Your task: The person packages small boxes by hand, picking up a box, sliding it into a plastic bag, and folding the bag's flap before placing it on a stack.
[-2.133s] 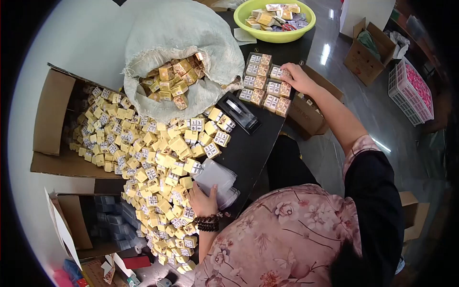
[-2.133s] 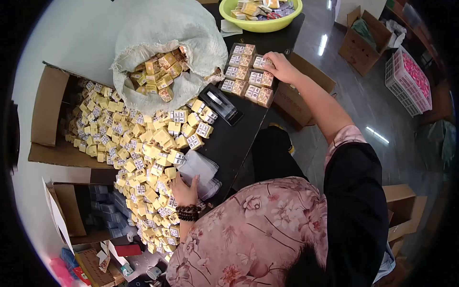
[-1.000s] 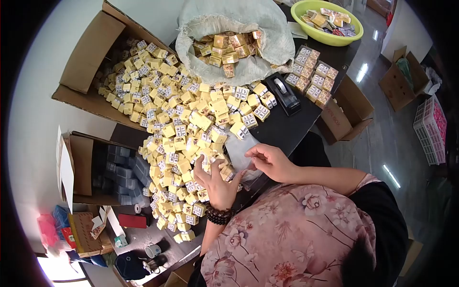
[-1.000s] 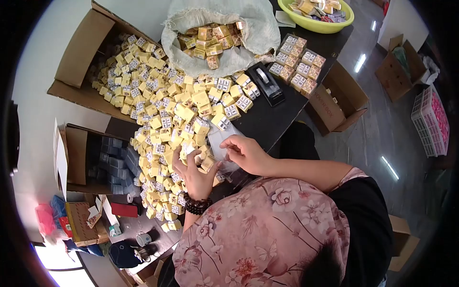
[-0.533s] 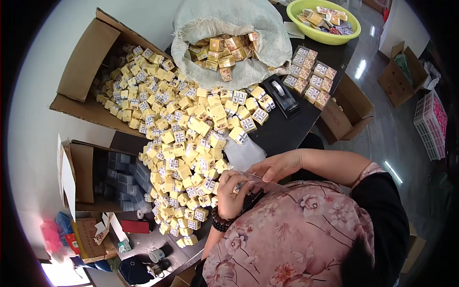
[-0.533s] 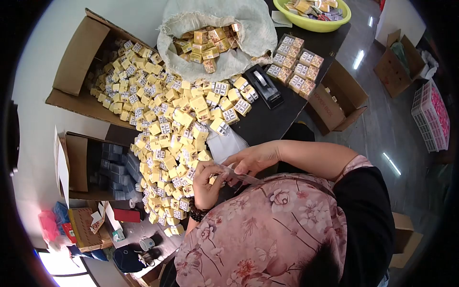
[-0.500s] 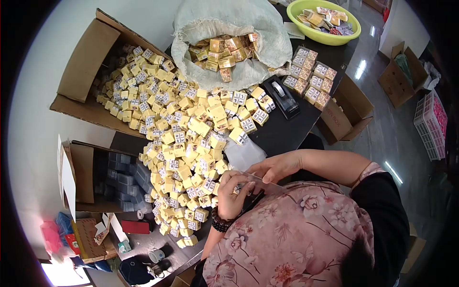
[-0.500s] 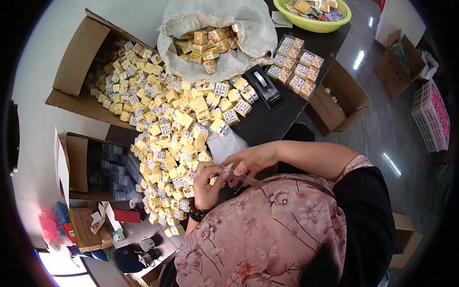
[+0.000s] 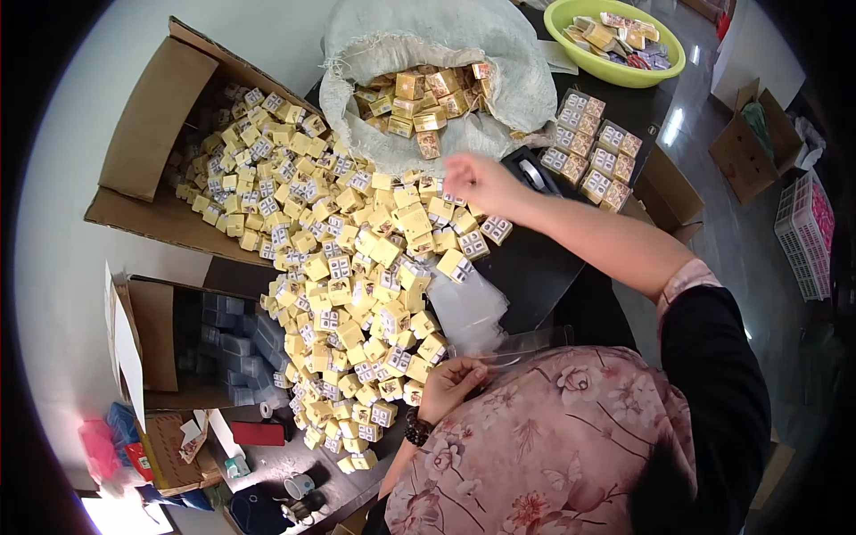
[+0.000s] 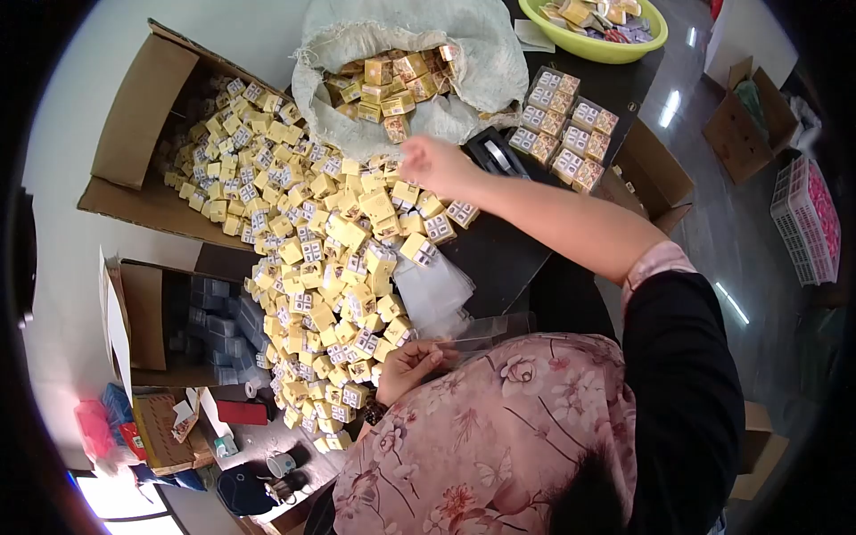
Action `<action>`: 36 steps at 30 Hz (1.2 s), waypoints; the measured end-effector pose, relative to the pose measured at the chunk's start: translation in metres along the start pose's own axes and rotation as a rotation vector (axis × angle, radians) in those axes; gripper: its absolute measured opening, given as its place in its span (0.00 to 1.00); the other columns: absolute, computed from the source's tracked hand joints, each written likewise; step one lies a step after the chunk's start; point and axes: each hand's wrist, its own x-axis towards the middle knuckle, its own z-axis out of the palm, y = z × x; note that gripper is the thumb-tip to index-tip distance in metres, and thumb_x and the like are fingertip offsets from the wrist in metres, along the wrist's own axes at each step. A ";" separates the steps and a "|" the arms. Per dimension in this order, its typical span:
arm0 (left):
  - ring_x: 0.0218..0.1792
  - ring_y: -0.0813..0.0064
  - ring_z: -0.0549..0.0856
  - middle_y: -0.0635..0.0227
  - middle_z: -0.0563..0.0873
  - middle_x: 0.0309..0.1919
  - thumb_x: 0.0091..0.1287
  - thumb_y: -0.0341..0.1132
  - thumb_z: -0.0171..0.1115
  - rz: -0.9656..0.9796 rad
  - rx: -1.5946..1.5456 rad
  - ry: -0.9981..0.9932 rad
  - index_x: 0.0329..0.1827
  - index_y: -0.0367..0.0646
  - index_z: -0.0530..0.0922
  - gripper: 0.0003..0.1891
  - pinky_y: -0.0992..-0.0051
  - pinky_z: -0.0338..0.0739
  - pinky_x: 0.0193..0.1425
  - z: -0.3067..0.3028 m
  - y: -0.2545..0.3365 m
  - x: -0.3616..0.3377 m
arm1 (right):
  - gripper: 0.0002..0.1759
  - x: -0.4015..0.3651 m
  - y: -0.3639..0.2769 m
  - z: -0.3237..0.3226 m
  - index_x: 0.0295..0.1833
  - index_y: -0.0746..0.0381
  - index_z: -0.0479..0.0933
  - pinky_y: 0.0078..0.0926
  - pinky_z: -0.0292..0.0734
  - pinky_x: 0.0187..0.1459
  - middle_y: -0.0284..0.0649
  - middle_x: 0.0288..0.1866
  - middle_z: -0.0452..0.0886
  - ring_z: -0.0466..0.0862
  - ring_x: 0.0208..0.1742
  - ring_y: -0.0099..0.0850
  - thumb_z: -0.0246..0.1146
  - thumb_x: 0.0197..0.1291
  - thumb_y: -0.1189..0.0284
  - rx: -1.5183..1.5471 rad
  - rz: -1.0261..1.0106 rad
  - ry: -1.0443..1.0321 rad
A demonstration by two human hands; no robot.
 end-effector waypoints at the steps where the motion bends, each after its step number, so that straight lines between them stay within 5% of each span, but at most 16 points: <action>1: 0.51 0.77 0.83 0.58 0.82 0.54 0.72 0.27 0.58 0.003 -0.001 -0.001 0.53 0.31 0.78 0.10 0.77 0.78 0.56 0.002 -0.002 0.001 | 0.30 0.035 0.013 -0.009 0.63 0.66 0.67 0.29 0.76 0.53 0.42 0.48 0.80 0.81 0.49 0.31 0.69 0.59 0.67 -0.028 0.117 0.233; 4: 0.60 0.78 0.77 0.63 0.78 0.63 0.75 0.31 0.54 -0.275 -0.187 -0.196 0.68 0.35 0.71 0.20 0.77 0.71 0.65 0.015 0.005 0.002 | 0.34 0.101 0.037 -0.006 0.65 0.63 0.65 0.30 0.75 0.52 0.43 0.51 0.79 0.79 0.52 0.33 0.71 0.56 0.66 -0.050 0.246 0.355; 6: 0.61 0.77 0.77 0.63 0.78 0.63 0.75 0.31 0.54 -0.270 -0.183 -0.203 0.69 0.35 0.70 0.21 0.76 0.71 0.66 0.012 0.000 0.002 | 0.34 0.124 0.055 0.007 0.65 0.62 0.64 0.33 0.76 0.40 0.41 0.39 0.79 0.80 0.39 0.32 0.70 0.56 0.67 -0.037 0.157 0.590; 8: 0.62 0.76 0.77 0.63 0.77 0.64 0.75 0.31 0.54 -0.221 -0.255 -0.249 0.72 0.37 0.67 0.23 0.76 0.70 0.67 0.011 -0.002 0.005 | 0.33 0.137 0.062 0.012 0.62 0.62 0.67 0.32 0.77 0.42 0.41 0.40 0.79 0.81 0.40 0.33 0.72 0.53 0.68 0.133 0.195 0.605; 15: 0.57 0.78 0.80 0.64 0.83 0.57 0.73 0.28 0.56 -0.180 -0.232 -0.224 0.70 0.38 0.69 0.22 0.77 0.74 0.62 0.014 -0.008 0.017 | 0.29 0.148 0.087 0.008 0.58 0.63 0.71 0.30 0.77 0.46 0.41 0.44 0.79 0.80 0.43 0.31 0.73 0.52 0.68 0.127 0.149 0.705; 17: 0.49 0.79 0.83 0.65 0.87 0.49 0.71 0.26 0.60 -0.013 0.143 -0.140 0.63 0.36 0.77 0.17 0.79 0.77 0.55 0.005 -0.021 0.021 | 0.28 0.133 0.072 -0.001 0.59 0.62 0.70 0.30 0.77 0.48 0.40 0.46 0.78 0.80 0.45 0.30 0.71 0.55 0.66 0.094 0.161 0.717; 21: 0.43 0.78 0.86 0.61 0.88 0.43 0.70 0.25 0.60 0.176 0.006 0.267 0.52 0.33 0.81 0.10 0.80 0.80 0.46 0.005 0.014 0.018 | 0.21 0.028 -0.022 -0.017 0.56 0.62 0.71 0.29 0.80 0.45 0.38 0.45 0.75 0.80 0.47 0.30 0.66 0.62 0.66 0.801 0.119 0.278; 23: 0.40 0.79 0.86 0.58 0.89 0.41 0.71 0.26 0.59 0.305 -0.056 0.448 0.52 0.33 0.80 0.10 0.84 0.76 0.34 0.004 0.027 0.022 | 0.20 -0.039 -0.063 -0.019 0.61 0.59 0.67 0.31 0.80 0.48 0.37 0.54 0.74 0.77 0.57 0.29 0.62 0.65 0.72 0.749 0.118 0.056; 25: 0.36 0.83 0.84 0.58 0.88 0.43 0.72 0.29 0.59 0.280 -0.109 0.458 0.53 0.33 0.80 0.11 0.87 0.72 0.29 0.002 0.038 0.020 | 0.21 -0.092 -0.064 -0.015 0.61 0.59 0.68 0.31 0.83 0.49 0.38 0.55 0.73 0.75 0.59 0.27 0.64 0.64 0.75 0.203 -0.101 -0.092; 28: 0.33 0.85 0.83 0.55 0.86 0.49 0.74 0.31 0.56 0.308 -0.170 0.426 0.54 0.35 0.78 0.11 0.87 0.69 0.24 0.026 0.057 0.023 | 0.21 -0.138 -0.064 0.000 0.62 0.65 0.69 0.23 0.81 0.53 0.38 0.58 0.70 0.75 0.60 0.27 0.63 0.65 0.77 0.011 -0.092 -0.036; 36: 0.29 0.85 0.82 0.53 0.85 0.51 0.77 0.35 0.50 0.375 -0.204 0.426 0.54 0.40 0.73 0.10 0.86 0.72 0.24 0.053 0.051 0.023 | 0.25 -0.173 -0.058 0.007 0.70 0.65 0.66 0.23 0.80 0.53 0.40 0.62 0.72 0.77 0.58 0.24 0.59 0.68 0.78 0.173 -0.024 0.079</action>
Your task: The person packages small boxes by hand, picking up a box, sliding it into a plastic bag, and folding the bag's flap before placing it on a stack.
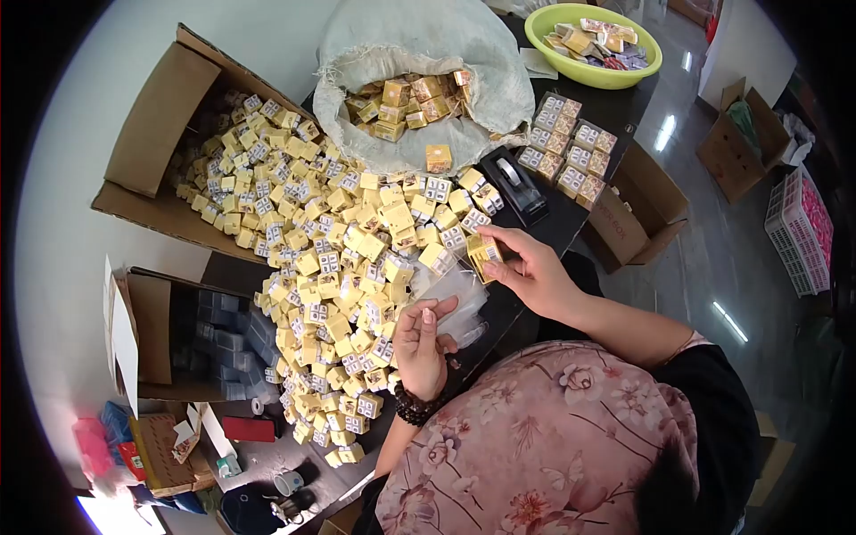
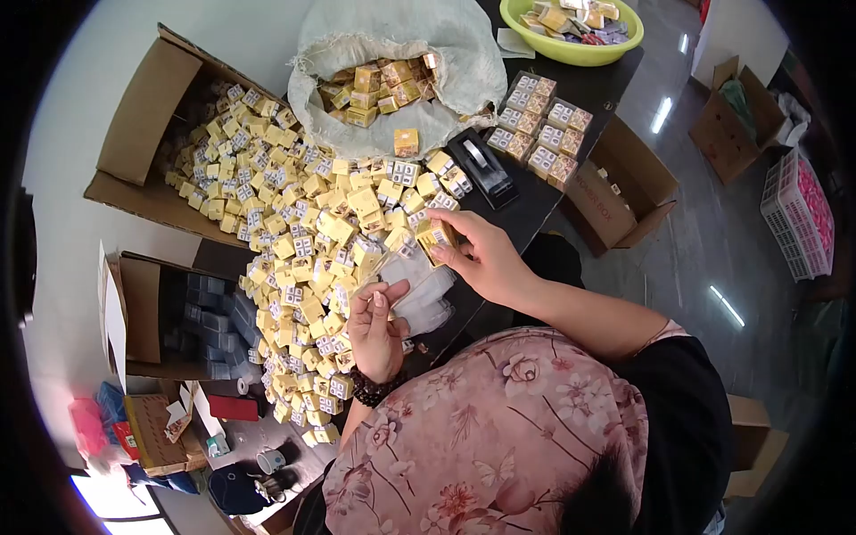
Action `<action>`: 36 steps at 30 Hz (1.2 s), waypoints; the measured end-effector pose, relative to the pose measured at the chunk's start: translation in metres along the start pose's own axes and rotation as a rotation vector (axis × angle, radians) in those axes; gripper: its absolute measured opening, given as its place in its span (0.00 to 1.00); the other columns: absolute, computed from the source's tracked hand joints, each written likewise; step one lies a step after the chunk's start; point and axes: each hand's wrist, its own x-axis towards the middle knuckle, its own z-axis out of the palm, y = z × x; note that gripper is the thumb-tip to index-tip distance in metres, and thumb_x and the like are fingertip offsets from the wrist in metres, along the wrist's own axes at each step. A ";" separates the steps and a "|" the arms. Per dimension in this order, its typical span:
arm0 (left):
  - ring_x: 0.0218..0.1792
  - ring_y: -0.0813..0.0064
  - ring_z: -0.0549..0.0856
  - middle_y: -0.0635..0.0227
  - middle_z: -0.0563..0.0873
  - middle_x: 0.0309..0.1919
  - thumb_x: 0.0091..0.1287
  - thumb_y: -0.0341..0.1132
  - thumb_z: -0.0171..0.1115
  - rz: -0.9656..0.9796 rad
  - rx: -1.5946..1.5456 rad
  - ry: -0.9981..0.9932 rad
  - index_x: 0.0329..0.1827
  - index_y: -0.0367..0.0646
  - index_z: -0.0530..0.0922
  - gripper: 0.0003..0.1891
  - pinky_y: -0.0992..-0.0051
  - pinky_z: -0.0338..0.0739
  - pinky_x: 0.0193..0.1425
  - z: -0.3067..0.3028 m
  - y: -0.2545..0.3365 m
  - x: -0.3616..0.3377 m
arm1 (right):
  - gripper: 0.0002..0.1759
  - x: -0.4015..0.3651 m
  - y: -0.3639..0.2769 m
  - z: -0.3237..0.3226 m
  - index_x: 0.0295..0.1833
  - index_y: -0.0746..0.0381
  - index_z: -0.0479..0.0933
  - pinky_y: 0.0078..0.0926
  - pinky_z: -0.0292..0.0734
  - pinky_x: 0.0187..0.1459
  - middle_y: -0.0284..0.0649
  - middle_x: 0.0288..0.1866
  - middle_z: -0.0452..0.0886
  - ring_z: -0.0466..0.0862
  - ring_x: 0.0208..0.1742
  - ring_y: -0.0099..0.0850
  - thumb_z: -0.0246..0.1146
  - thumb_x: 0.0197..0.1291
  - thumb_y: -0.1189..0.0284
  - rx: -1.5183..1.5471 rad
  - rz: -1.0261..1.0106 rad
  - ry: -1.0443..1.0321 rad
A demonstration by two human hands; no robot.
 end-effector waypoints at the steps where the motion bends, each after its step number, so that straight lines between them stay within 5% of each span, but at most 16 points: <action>1: 0.27 0.86 0.80 0.53 0.85 0.50 0.78 0.35 0.49 0.049 0.036 -0.005 0.54 0.40 0.72 0.10 0.86 0.71 0.24 0.000 0.000 -0.002 | 0.25 -0.002 -0.001 0.001 0.70 0.65 0.65 0.22 0.80 0.53 0.40 0.63 0.72 0.77 0.57 0.24 0.59 0.68 0.78 0.026 0.012 0.017; 3: 0.26 0.86 0.79 0.53 0.85 0.49 0.78 0.35 0.49 0.104 0.075 -0.007 0.53 0.40 0.72 0.10 0.86 0.71 0.24 0.001 0.001 -0.006 | 0.25 -0.003 -0.004 0.001 0.70 0.65 0.65 0.22 0.79 0.53 0.40 0.63 0.72 0.77 0.57 0.23 0.58 0.69 0.78 0.008 0.023 -0.003; 6: 0.39 0.82 0.83 0.56 0.86 0.47 0.78 0.37 0.50 0.189 0.154 -0.001 0.53 0.42 0.72 0.10 0.85 0.70 0.24 0.002 0.003 -0.012 | 0.26 -0.006 -0.007 0.002 0.71 0.65 0.64 0.21 0.79 0.53 0.40 0.63 0.72 0.77 0.57 0.22 0.58 0.69 0.78 0.024 0.038 -0.029; 11: 0.37 0.83 0.83 0.57 0.86 0.46 0.78 0.38 0.49 0.264 0.085 0.036 0.52 0.42 0.72 0.10 0.85 0.68 0.23 0.003 0.000 -0.014 | 0.26 -0.008 -0.007 0.008 0.71 0.66 0.64 0.21 0.79 0.52 0.41 0.64 0.72 0.77 0.57 0.23 0.58 0.69 0.78 0.149 0.011 0.010; 17: 0.27 0.87 0.77 0.56 0.86 0.46 0.79 0.38 0.46 0.258 0.423 -0.004 0.53 0.41 0.71 0.11 0.86 0.67 0.23 0.005 0.008 -0.019 | 0.28 -0.013 -0.024 0.004 0.73 0.66 0.61 0.24 0.74 0.59 0.41 0.66 0.71 0.74 0.64 0.26 0.58 0.68 0.79 -0.202 -0.038 -0.128; 19: 0.26 0.88 0.75 0.57 0.86 0.45 0.79 0.38 0.46 0.270 0.465 0.001 0.53 0.41 0.71 0.11 0.86 0.67 0.23 0.009 0.011 -0.020 | 0.28 -0.011 -0.020 0.004 0.72 0.67 0.60 0.25 0.72 0.62 0.43 0.66 0.71 0.72 0.65 0.26 0.58 0.69 0.78 0.171 0.015 -0.081; 22: 0.25 0.87 0.75 0.57 0.86 0.45 0.79 0.37 0.44 0.329 0.494 0.013 0.53 0.40 0.70 0.11 0.86 0.67 0.24 0.014 0.013 -0.018 | 0.26 -0.013 -0.006 0.019 0.71 0.68 0.61 0.25 0.73 0.61 0.44 0.66 0.71 0.73 0.65 0.26 0.56 0.70 0.77 0.318 -0.062 -0.012; 27: 0.25 0.86 0.77 0.57 0.86 0.46 0.79 0.36 0.45 0.465 0.439 0.025 0.52 0.36 0.69 0.11 0.85 0.73 0.30 0.021 0.006 -0.014 | 0.24 -0.017 -0.009 0.032 0.71 0.68 0.61 0.25 0.70 0.62 0.45 0.65 0.72 0.76 0.61 0.29 0.53 0.72 0.75 0.052 -0.028 0.011; 30: 0.34 0.79 0.82 0.55 0.83 0.50 0.79 0.36 0.45 0.467 0.412 -0.019 0.53 0.35 0.69 0.12 0.81 0.78 0.35 0.018 -0.002 -0.009 | 0.26 -0.010 -0.007 0.033 0.73 0.66 0.60 0.27 0.68 0.63 0.46 0.64 0.72 0.75 0.61 0.33 0.54 0.72 0.73 -0.264 -0.140 0.000; 32: 0.49 0.75 0.82 0.55 0.78 0.58 0.79 0.35 0.45 0.412 0.310 -0.027 0.55 0.36 0.70 0.12 0.76 0.82 0.42 0.018 -0.006 -0.007 | 0.27 -0.004 0.006 0.032 0.73 0.64 0.60 0.31 0.67 0.63 0.46 0.65 0.69 0.71 0.64 0.36 0.55 0.72 0.72 -0.418 -0.388 0.005; 36: 0.59 0.72 0.77 0.57 0.72 0.63 0.78 0.33 0.45 0.391 -0.024 -0.106 0.59 0.38 0.71 0.13 0.71 0.82 0.49 0.006 -0.025 0.003 | 0.32 -0.008 0.004 0.041 0.75 0.62 0.53 0.33 0.67 0.65 0.44 0.66 0.64 0.67 0.68 0.34 0.58 0.70 0.73 -0.042 -0.202 0.241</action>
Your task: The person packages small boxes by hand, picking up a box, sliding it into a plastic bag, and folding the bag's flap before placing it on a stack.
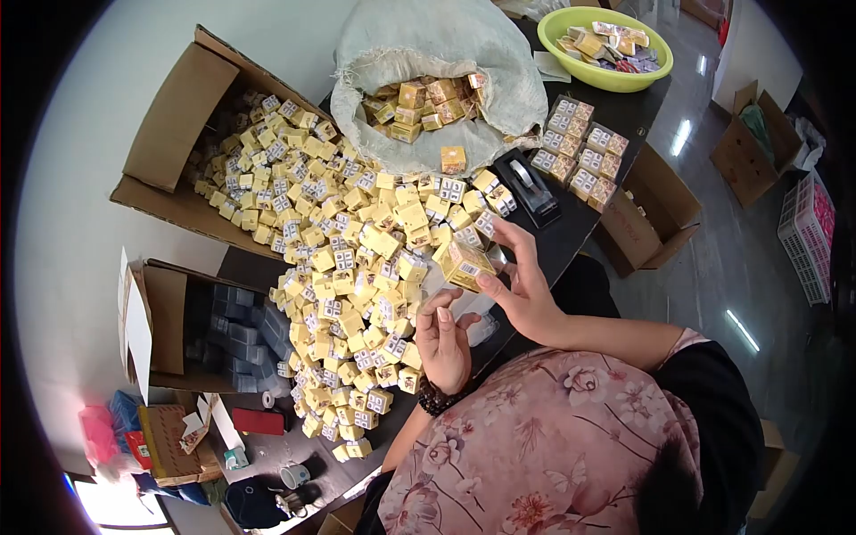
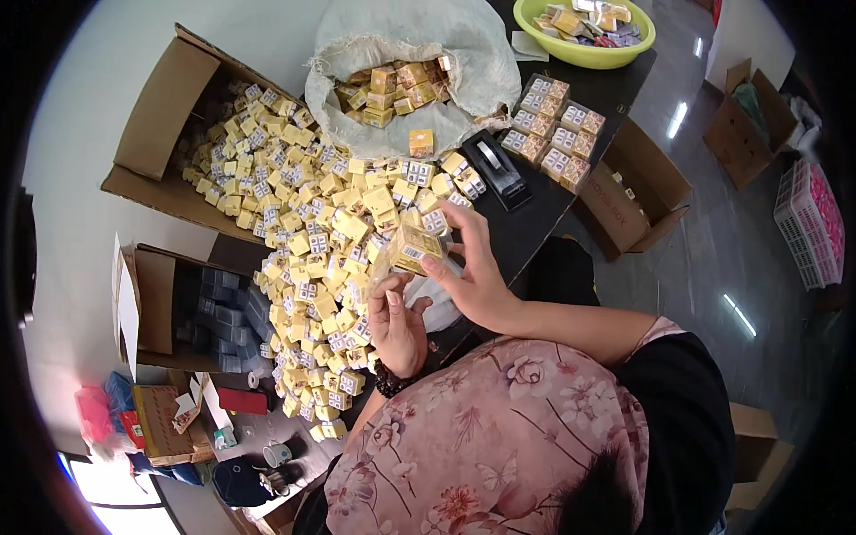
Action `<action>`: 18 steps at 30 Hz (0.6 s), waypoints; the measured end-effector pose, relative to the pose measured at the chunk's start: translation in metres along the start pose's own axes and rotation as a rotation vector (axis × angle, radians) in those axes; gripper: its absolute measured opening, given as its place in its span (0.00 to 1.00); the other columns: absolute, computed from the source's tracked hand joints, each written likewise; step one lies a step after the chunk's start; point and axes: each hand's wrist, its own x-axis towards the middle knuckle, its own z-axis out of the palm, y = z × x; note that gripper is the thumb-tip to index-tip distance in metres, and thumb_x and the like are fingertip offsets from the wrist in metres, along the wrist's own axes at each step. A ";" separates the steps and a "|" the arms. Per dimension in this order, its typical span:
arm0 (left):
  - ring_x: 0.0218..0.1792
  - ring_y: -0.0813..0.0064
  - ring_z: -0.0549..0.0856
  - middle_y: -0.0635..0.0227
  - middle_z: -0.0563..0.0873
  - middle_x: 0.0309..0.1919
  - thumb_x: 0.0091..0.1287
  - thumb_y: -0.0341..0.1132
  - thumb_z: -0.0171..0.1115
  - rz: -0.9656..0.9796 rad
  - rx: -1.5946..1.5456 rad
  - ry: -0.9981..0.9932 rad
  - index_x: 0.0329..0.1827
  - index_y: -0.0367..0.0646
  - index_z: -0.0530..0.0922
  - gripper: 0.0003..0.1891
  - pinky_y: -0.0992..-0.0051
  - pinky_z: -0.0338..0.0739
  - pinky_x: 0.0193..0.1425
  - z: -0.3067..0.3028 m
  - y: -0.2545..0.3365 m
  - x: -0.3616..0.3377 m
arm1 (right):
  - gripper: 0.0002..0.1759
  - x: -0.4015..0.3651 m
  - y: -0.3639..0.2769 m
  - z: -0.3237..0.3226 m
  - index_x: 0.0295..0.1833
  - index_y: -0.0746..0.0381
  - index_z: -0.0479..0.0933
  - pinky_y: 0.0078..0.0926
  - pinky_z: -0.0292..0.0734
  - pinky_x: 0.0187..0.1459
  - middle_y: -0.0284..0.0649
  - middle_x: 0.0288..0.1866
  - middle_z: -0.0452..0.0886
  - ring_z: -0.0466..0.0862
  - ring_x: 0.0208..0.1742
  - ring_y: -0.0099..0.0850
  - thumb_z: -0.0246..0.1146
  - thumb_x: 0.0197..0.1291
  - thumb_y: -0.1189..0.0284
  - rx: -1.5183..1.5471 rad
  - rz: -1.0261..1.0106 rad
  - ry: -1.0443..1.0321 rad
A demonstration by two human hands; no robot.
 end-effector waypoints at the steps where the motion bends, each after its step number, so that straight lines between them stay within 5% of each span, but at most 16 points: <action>1: 0.61 0.72 0.76 0.59 0.71 0.65 0.78 0.32 0.46 -0.130 -0.055 -0.050 0.62 0.39 0.70 0.14 0.70 0.81 0.52 0.000 0.002 -0.001 | 0.32 0.002 0.004 0.000 0.75 0.62 0.53 0.33 0.67 0.65 0.44 0.66 0.64 0.67 0.68 0.34 0.58 0.70 0.73 0.000 -0.001 -0.003; 3: 0.58 0.74 0.77 0.60 0.71 0.67 0.78 0.33 0.48 -0.320 0.060 -0.187 0.66 0.37 0.69 0.18 0.72 0.81 0.52 0.000 0.012 -0.005 | 0.35 0.004 0.015 -0.005 0.73 0.60 0.49 0.32 0.71 0.64 0.44 0.64 0.66 0.71 0.66 0.31 0.61 0.68 0.74 0.721 0.379 -0.108; 5: 0.49 0.77 0.82 0.59 0.76 0.62 0.77 0.35 0.49 -0.478 0.354 -0.357 0.59 0.34 0.76 0.16 0.76 0.82 0.45 -0.012 0.046 0.000 | 0.36 0.008 0.024 -0.013 0.69 0.59 0.50 0.30 0.75 0.62 0.44 0.62 0.69 0.73 0.64 0.30 0.65 0.64 0.76 0.673 0.373 -0.089; 8: 0.35 0.79 0.83 0.58 0.85 0.49 0.76 0.35 0.54 -0.562 0.430 -0.284 0.45 0.32 0.83 0.14 0.80 0.78 0.35 -0.039 0.060 -0.002 | 0.35 0.011 0.021 -0.021 0.66 0.59 0.52 0.30 0.75 0.61 0.44 0.61 0.71 0.74 0.63 0.30 0.66 0.62 0.78 0.637 0.371 -0.087; 11: 0.49 0.75 0.82 0.58 0.81 0.55 0.68 0.28 0.64 0.058 0.828 -0.120 0.57 0.34 0.76 0.16 0.76 0.78 0.52 -0.021 0.057 0.006 | 0.33 0.012 0.013 -0.022 0.62 0.59 0.54 0.30 0.75 0.60 0.45 0.61 0.71 0.75 0.60 0.29 0.68 0.60 0.78 0.386 0.229 -0.181; 12: 0.60 0.71 0.77 0.57 0.75 0.61 0.65 0.23 0.65 0.016 0.688 -0.165 0.66 0.36 0.67 0.27 0.71 0.75 0.62 -0.015 0.052 0.013 | 0.33 0.010 0.007 -0.020 0.61 0.59 0.54 0.30 0.75 0.59 0.45 0.61 0.71 0.76 0.60 0.28 0.69 0.60 0.77 0.338 0.178 -0.259; 14: 0.64 0.68 0.75 0.56 0.72 0.63 0.63 0.19 0.64 -0.183 0.225 -0.244 0.69 0.37 0.62 0.32 0.69 0.74 0.64 -0.003 0.047 0.021 | 0.31 0.007 0.003 -0.017 0.61 0.60 0.56 0.29 0.76 0.58 0.46 0.61 0.71 0.76 0.58 0.28 0.68 0.60 0.77 0.273 0.145 -0.350; 18: 0.63 0.68 0.76 0.57 0.72 0.62 0.62 0.16 0.63 -0.263 0.187 -0.299 0.69 0.37 0.62 0.32 0.70 0.78 0.61 -0.005 0.045 0.027 | 0.24 0.006 0.000 -0.024 0.61 0.63 0.63 0.29 0.76 0.59 0.46 0.61 0.72 0.76 0.60 0.29 0.66 0.63 0.78 0.251 0.147 -0.379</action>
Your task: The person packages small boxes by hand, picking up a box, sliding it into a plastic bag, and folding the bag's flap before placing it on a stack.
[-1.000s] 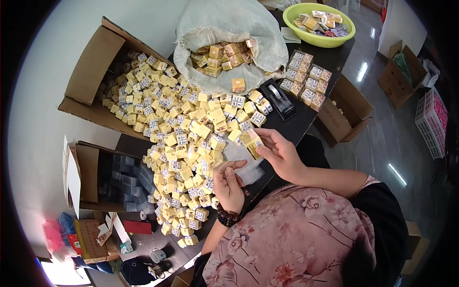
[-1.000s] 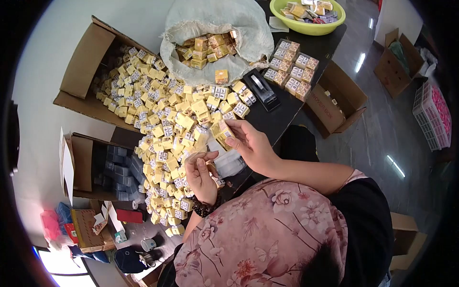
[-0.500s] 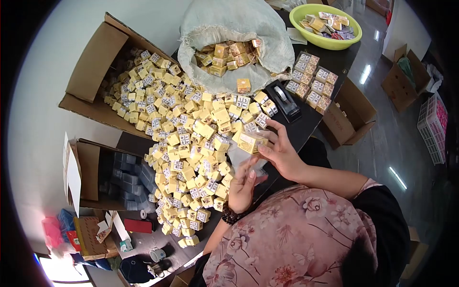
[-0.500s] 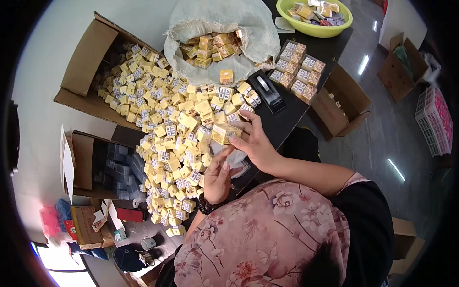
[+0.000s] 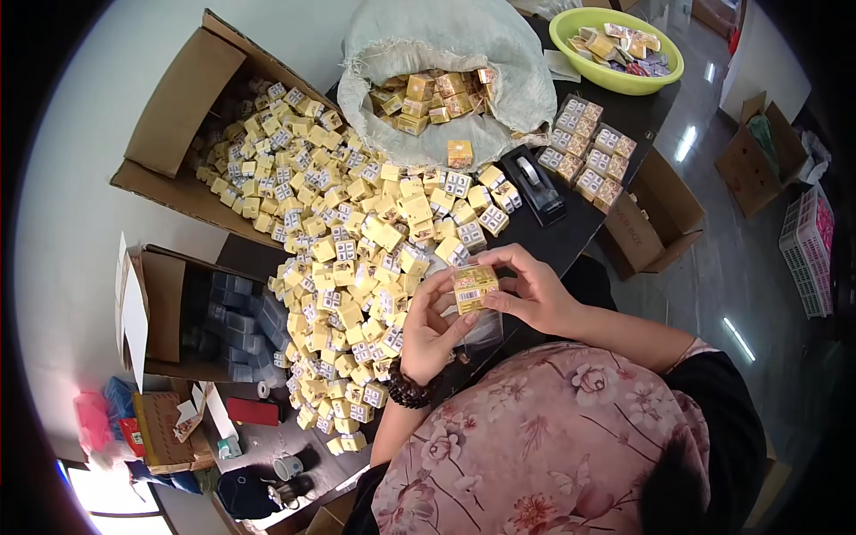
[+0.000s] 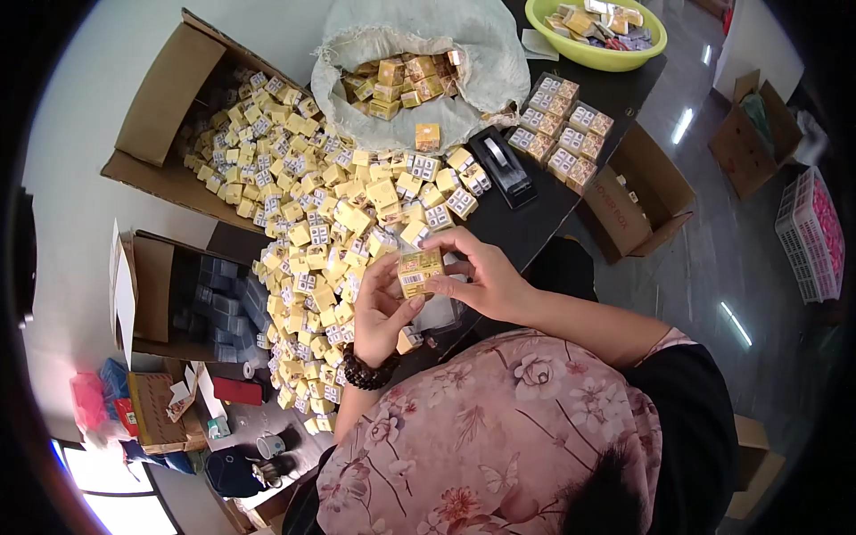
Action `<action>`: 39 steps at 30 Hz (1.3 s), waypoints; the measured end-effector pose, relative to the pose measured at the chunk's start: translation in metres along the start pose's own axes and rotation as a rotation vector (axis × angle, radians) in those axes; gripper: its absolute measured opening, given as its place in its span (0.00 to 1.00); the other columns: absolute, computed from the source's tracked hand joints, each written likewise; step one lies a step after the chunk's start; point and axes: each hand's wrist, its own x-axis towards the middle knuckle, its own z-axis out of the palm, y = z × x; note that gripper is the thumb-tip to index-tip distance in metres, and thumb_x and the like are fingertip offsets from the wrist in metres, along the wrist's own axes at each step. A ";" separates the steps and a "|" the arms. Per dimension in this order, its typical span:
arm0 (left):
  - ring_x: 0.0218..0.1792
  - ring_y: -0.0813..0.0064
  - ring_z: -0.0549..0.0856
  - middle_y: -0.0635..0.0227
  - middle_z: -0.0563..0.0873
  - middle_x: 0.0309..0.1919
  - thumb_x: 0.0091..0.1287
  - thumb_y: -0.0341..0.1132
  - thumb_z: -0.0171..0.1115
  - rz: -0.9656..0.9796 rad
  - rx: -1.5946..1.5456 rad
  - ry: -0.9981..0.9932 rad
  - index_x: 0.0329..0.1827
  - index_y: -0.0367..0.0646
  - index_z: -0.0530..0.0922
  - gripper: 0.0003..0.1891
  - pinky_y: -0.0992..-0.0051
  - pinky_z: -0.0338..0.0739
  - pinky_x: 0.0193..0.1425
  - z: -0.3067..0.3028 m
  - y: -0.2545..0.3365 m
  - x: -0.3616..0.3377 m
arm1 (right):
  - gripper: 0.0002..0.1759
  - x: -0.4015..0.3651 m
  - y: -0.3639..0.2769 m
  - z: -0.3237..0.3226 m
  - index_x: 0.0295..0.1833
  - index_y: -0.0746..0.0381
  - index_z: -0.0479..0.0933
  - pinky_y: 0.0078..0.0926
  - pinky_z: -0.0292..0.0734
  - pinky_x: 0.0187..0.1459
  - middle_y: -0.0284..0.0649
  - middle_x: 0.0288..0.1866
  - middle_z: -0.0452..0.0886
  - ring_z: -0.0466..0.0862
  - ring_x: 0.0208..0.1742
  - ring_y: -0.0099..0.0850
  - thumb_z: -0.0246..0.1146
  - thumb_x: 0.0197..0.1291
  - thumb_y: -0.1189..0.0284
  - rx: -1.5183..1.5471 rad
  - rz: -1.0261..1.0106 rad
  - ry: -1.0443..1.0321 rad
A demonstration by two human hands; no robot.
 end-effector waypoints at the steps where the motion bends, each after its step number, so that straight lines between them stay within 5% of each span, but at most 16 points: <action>1: 0.63 0.68 0.76 0.57 0.72 0.62 0.62 0.16 0.63 -0.003 -0.003 -0.003 0.69 0.37 0.62 0.32 0.70 0.78 0.61 -0.003 -0.001 0.000 | 0.21 -0.003 0.000 -0.001 0.59 0.64 0.67 0.29 0.76 0.59 0.46 0.62 0.72 0.75 0.61 0.30 0.64 0.63 0.79 -0.029 0.010 -0.039; 6: 0.58 0.68 0.79 0.59 0.72 0.59 0.62 0.16 0.62 0.039 0.202 -0.196 0.62 0.36 0.67 0.25 0.74 0.84 0.54 -0.005 0.004 0.006 | 0.15 -0.009 0.004 -0.004 0.57 0.66 0.72 0.29 0.76 0.60 0.48 0.65 0.71 0.75 0.64 0.31 0.62 0.65 0.79 -0.106 0.050 -0.108; 8: 0.58 0.68 0.80 0.59 0.72 0.60 0.62 0.15 0.62 0.080 0.202 -0.136 0.60 0.36 0.67 0.24 0.75 0.84 0.53 0.001 0.006 0.006 | 0.15 -0.006 0.004 0.001 0.52 0.67 0.75 0.24 0.79 0.51 0.47 0.60 0.77 0.80 0.54 0.25 0.67 0.64 0.72 0.157 -0.001 0.015; 12: 0.56 0.69 0.81 0.57 0.72 0.60 0.61 0.16 0.64 0.068 0.070 0.030 0.59 0.38 0.63 0.26 0.77 0.85 0.48 0.013 0.002 0.002 | 0.13 0.003 -0.002 -0.012 0.54 0.67 0.74 0.27 0.76 0.57 0.46 0.64 0.74 0.78 0.59 0.28 0.63 0.65 0.78 0.139 0.031 -0.041; 15: 0.55 0.70 0.81 0.56 0.73 0.60 0.60 0.16 0.65 0.100 0.130 0.074 0.59 0.40 0.58 0.30 0.77 0.84 0.46 0.017 -0.001 -0.001 | 0.12 0.010 -0.016 -0.019 0.51 0.68 0.75 0.24 0.76 0.56 0.41 0.57 0.78 0.80 0.55 0.24 0.65 0.63 0.79 0.102 0.183 -0.155; 17: 0.55 0.70 0.81 0.56 0.73 0.60 0.59 0.17 0.66 0.083 0.233 0.069 0.59 0.41 0.57 0.31 0.77 0.83 0.46 0.018 0.000 0.000 | 0.13 0.014 -0.016 -0.019 0.51 0.67 0.78 0.20 0.76 0.53 0.37 0.48 0.80 0.81 0.51 0.22 0.66 0.61 0.80 0.087 0.207 -0.185; 25: 0.53 0.72 0.81 0.56 0.73 0.60 0.60 0.18 0.67 0.129 0.437 -0.022 0.61 0.41 0.56 0.32 0.78 0.81 0.47 0.020 0.002 0.004 | 0.09 0.011 -0.015 -0.025 0.47 0.68 0.82 0.19 0.76 0.47 0.37 0.47 0.83 0.81 0.45 0.19 0.66 0.61 0.79 0.165 0.247 -0.093; 33: 0.49 0.79 0.80 0.65 0.74 0.57 0.65 0.20 0.63 0.057 0.381 -0.075 0.57 0.39 0.73 0.18 0.81 0.82 0.43 0.017 -0.011 0.019 | 0.13 0.003 -0.009 -0.049 0.54 0.66 0.81 0.23 0.74 0.51 0.39 0.48 0.79 0.79 0.50 0.26 0.60 0.67 0.73 -0.221 0.022 -0.219; 35: 0.47 0.79 0.80 0.66 0.74 0.56 0.65 0.21 0.63 -0.019 0.301 -0.083 0.56 0.39 0.73 0.18 0.81 0.82 0.43 0.020 -0.021 0.031 | 0.13 -0.001 -0.001 -0.063 0.55 0.65 0.80 0.23 0.73 0.51 0.40 0.49 0.78 0.78 0.50 0.26 0.59 0.68 0.73 -0.363 -0.041 -0.172; 37: 0.42 0.81 0.81 0.66 0.75 0.56 0.63 0.23 0.66 -0.135 0.204 -0.092 0.55 0.41 0.74 0.18 0.82 0.80 0.40 0.024 -0.037 0.048 | 0.13 0.001 0.025 -0.086 0.54 0.62 0.80 0.22 0.74 0.47 0.38 0.44 0.75 0.79 0.43 0.27 0.62 0.65 0.72 -0.462 0.044 0.313; 39: 0.42 0.79 0.81 0.64 0.75 0.59 0.62 0.27 0.67 -0.060 0.482 -0.199 0.55 0.43 0.74 0.19 0.80 0.78 0.40 0.021 -0.064 0.079 | 0.11 0.017 0.054 -0.120 0.45 0.65 0.81 0.22 0.75 0.41 0.40 0.40 0.77 0.79 0.38 0.26 0.65 0.62 0.69 -0.651 0.113 0.619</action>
